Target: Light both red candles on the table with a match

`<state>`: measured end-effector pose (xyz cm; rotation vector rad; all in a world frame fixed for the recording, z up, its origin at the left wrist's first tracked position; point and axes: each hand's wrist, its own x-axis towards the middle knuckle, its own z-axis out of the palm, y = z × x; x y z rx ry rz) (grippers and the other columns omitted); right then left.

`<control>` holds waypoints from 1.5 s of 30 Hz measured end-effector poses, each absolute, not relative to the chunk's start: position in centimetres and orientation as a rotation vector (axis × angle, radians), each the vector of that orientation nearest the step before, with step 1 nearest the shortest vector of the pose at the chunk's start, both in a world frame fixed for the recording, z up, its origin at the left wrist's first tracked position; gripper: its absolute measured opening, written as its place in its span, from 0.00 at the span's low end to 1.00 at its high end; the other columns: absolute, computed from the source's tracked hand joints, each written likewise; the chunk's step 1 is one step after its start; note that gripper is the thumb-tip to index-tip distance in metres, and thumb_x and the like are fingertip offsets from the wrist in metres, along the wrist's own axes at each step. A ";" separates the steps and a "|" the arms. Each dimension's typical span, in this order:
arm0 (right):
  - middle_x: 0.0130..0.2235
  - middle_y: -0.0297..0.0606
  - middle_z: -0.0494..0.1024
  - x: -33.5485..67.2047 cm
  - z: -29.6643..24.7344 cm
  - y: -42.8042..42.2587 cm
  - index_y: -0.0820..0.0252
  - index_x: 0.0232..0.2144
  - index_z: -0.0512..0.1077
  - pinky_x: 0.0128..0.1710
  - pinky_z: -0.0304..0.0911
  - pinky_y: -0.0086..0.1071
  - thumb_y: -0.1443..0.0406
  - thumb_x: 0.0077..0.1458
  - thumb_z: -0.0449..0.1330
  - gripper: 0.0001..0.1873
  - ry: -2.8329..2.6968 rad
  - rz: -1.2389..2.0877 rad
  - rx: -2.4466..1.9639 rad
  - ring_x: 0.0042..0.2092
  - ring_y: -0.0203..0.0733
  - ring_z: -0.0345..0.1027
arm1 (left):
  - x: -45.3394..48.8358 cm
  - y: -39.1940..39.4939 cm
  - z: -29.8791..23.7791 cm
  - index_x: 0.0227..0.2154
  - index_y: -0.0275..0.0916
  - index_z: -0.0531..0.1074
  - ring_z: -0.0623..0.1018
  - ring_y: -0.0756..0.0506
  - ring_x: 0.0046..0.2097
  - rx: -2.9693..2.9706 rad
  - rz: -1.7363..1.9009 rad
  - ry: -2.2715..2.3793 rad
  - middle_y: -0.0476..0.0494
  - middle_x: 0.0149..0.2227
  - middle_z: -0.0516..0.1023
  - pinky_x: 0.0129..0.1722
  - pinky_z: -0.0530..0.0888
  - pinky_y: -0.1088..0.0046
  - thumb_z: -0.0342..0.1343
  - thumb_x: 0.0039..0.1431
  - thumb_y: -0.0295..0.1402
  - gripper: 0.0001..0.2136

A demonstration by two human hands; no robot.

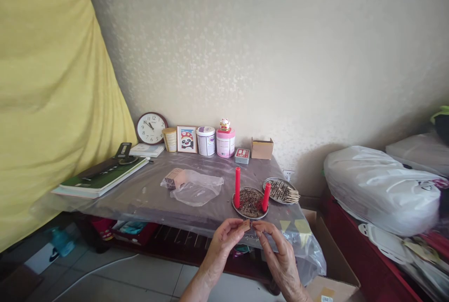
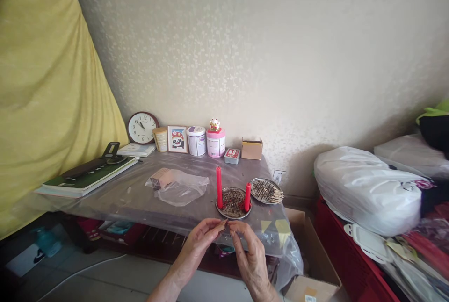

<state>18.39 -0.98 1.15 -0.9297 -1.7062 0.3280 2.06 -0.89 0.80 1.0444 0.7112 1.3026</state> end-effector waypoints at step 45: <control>0.40 0.39 0.79 18.6 0.2 -0.3 0.55 0.41 0.70 0.43 0.70 0.30 0.67 0.59 0.55 0.07 -1.751 0.213 -0.924 0.42 0.42 0.75 | 2.2 -0.4 0.2 0.39 0.38 0.74 0.73 0.42 0.46 1.023 1.281 0.750 0.39 0.42 0.79 0.47 0.66 0.66 0.59 0.53 0.36 0.11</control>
